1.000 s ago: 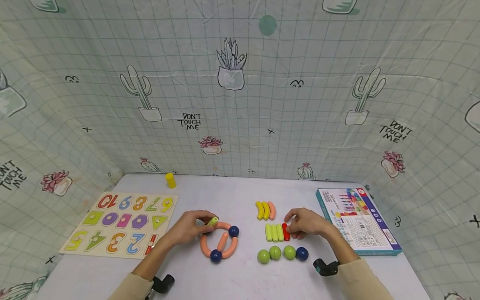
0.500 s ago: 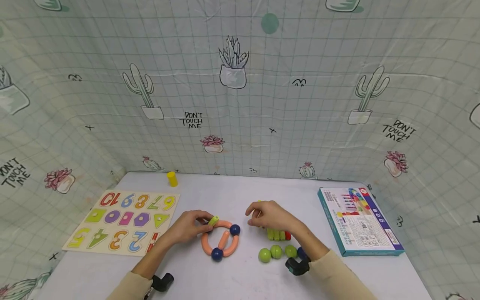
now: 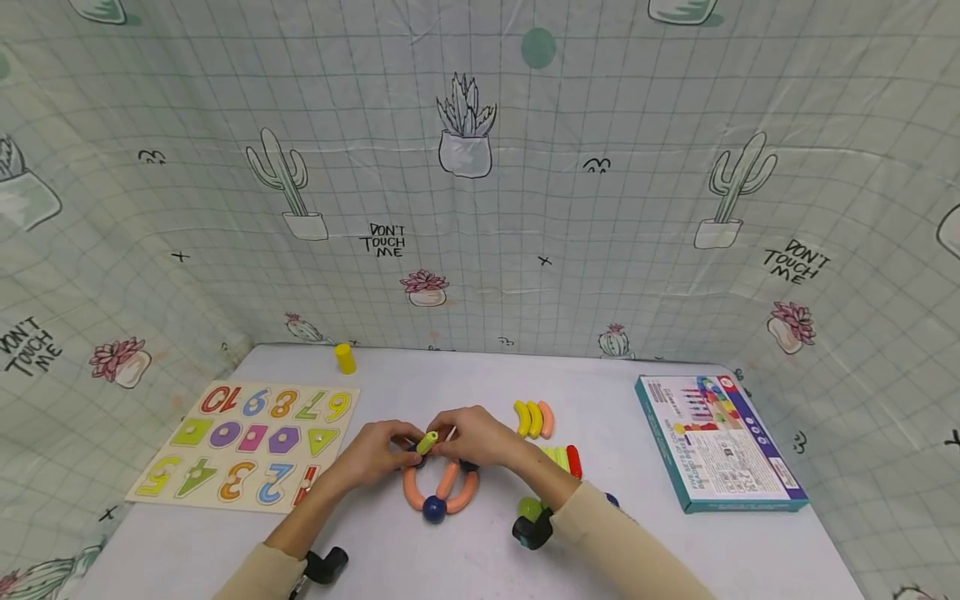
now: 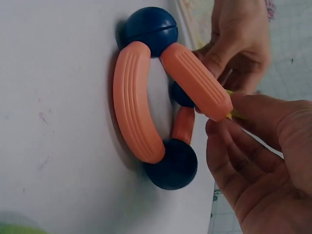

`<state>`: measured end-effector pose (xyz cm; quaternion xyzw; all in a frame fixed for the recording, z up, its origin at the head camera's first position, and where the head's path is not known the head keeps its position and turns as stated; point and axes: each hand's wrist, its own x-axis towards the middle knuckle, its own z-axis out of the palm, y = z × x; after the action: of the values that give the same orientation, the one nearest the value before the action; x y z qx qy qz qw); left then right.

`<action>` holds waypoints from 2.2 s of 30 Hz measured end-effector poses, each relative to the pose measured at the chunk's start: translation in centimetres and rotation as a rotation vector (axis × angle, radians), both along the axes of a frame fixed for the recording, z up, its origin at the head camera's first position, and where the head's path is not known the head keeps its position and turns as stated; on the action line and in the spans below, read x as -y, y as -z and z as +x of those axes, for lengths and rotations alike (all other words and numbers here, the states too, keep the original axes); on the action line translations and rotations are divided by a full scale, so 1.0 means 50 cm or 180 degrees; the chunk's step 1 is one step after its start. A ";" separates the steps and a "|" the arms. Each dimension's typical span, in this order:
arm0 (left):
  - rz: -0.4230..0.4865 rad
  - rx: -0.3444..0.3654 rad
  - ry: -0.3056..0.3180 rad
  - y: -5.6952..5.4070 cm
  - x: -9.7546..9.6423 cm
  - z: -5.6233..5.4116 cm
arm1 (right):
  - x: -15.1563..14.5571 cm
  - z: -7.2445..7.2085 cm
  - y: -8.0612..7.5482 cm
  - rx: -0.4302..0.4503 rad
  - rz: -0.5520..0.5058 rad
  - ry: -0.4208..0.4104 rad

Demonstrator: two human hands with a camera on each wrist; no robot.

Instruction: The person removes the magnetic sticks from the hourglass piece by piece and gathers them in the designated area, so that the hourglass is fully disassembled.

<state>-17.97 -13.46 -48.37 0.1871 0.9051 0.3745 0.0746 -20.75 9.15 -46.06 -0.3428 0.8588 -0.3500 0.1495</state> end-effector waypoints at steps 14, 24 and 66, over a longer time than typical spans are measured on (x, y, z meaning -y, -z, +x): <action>-0.0182 -0.0114 -0.0086 -0.005 -0.020 0.001 | 0.006 0.002 0.004 -0.0257 -0.0028 0.0019; -0.0215 0.0005 -0.0097 -0.013 -0.020 -0.003 | -0.020 -0.013 -0.073 -0.0393 -0.0474 0.0489; -0.0215 0.0105 -0.0104 -0.008 -0.016 0.001 | -0.411 0.004 0.019 0.1439 0.0542 0.1096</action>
<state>-17.89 -12.65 -47.97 0.1635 0.9188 0.3479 0.0897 -20.56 29.67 -47.00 -0.0917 0.8755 -0.3644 0.3037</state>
